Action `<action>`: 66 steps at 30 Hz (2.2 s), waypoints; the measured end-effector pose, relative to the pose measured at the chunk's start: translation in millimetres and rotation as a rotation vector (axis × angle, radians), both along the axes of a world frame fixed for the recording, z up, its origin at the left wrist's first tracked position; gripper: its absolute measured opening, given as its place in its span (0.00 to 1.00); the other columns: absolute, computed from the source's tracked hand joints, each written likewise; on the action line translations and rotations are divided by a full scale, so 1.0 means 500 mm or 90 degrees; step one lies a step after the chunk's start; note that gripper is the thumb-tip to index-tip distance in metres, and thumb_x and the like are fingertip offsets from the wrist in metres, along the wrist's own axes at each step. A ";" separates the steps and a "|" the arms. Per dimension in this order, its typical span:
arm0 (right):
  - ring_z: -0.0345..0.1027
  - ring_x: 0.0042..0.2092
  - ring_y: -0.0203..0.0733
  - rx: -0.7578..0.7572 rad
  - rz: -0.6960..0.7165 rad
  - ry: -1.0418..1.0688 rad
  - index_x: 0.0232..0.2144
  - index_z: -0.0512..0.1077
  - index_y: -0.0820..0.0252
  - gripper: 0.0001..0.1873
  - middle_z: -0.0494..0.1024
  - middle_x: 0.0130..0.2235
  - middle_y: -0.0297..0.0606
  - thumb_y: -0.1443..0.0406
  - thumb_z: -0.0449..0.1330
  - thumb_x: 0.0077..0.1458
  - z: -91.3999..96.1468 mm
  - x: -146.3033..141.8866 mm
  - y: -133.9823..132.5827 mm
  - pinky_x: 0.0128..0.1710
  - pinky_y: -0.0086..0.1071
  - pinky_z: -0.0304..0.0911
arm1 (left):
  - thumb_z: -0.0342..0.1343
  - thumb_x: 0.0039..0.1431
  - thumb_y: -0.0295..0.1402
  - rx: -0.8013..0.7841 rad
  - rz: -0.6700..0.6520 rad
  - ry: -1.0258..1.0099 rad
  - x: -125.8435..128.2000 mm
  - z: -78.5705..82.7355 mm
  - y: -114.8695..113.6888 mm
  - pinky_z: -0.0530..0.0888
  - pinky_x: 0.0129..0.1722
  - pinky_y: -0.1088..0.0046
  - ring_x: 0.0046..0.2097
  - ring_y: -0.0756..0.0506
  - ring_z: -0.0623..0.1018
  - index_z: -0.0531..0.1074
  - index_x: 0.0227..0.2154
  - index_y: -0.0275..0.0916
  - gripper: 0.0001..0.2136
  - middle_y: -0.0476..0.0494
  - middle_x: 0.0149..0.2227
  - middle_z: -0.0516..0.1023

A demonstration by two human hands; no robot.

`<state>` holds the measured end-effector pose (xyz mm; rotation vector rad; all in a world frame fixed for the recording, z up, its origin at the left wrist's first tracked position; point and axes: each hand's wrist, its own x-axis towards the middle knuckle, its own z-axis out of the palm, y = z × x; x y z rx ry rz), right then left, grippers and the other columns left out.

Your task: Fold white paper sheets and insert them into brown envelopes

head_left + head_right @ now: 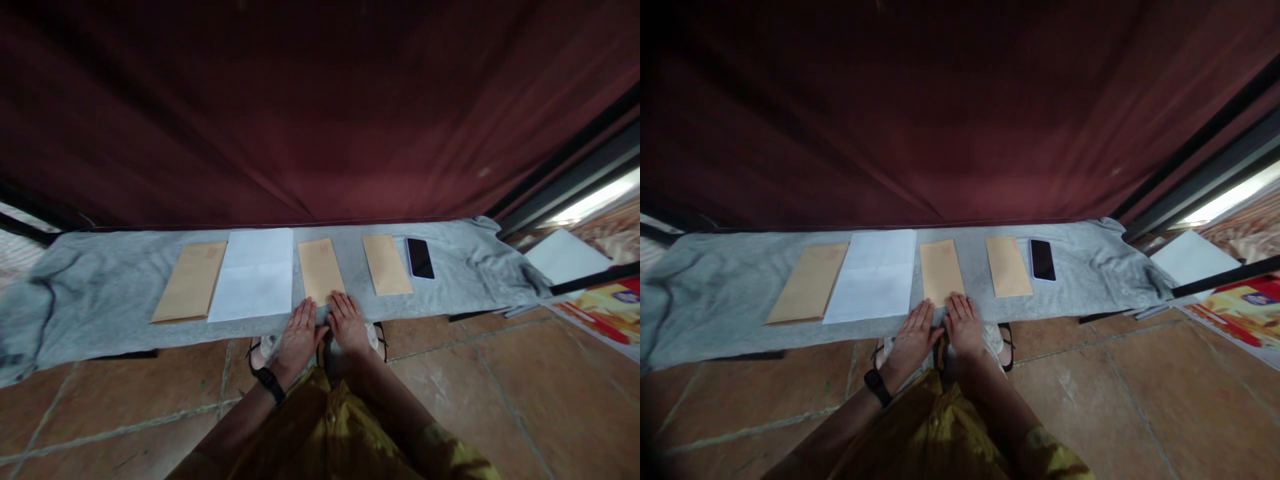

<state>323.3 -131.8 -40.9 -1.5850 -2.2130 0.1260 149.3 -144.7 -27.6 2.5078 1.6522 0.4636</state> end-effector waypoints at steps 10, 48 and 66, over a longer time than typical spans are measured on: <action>0.56 0.68 0.44 -0.002 0.001 0.017 0.64 0.63 0.64 0.24 0.67 0.65 0.44 0.64 0.47 0.69 0.004 -0.005 0.005 0.69 0.45 0.49 | 0.59 0.56 0.34 -0.270 0.254 -0.701 0.030 0.028 0.092 0.77 0.47 0.60 0.43 0.42 0.81 0.72 0.49 0.35 0.18 0.38 0.42 0.82; 0.74 0.34 0.37 -0.483 -0.241 1.242 0.28 0.70 0.57 0.11 0.78 0.30 0.33 0.62 0.70 0.47 0.038 -0.004 0.063 0.44 0.34 0.71 | 0.62 0.47 0.32 -0.419 0.240 -0.829 0.082 0.034 0.160 0.68 0.25 0.78 0.25 0.51 0.74 0.71 0.53 0.35 0.27 0.51 0.25 0.77; 0.56 0.67 0.49 -0.071 0.022 0.193 0.64 0.65 0.58 0.25 0.66 0.66 0.46 0.64 0.52 0.66 0.036 0.052 0.017 0.68 0.50 0.51 | 0.57 0.52 0.28 -0.370 0.270 -0.615 0.055 0.009 0.195 0.70 0.27 0.74 0.23 0.49 0.71 0.73 0.53 0.36 0.22 0.53 0.24 0.73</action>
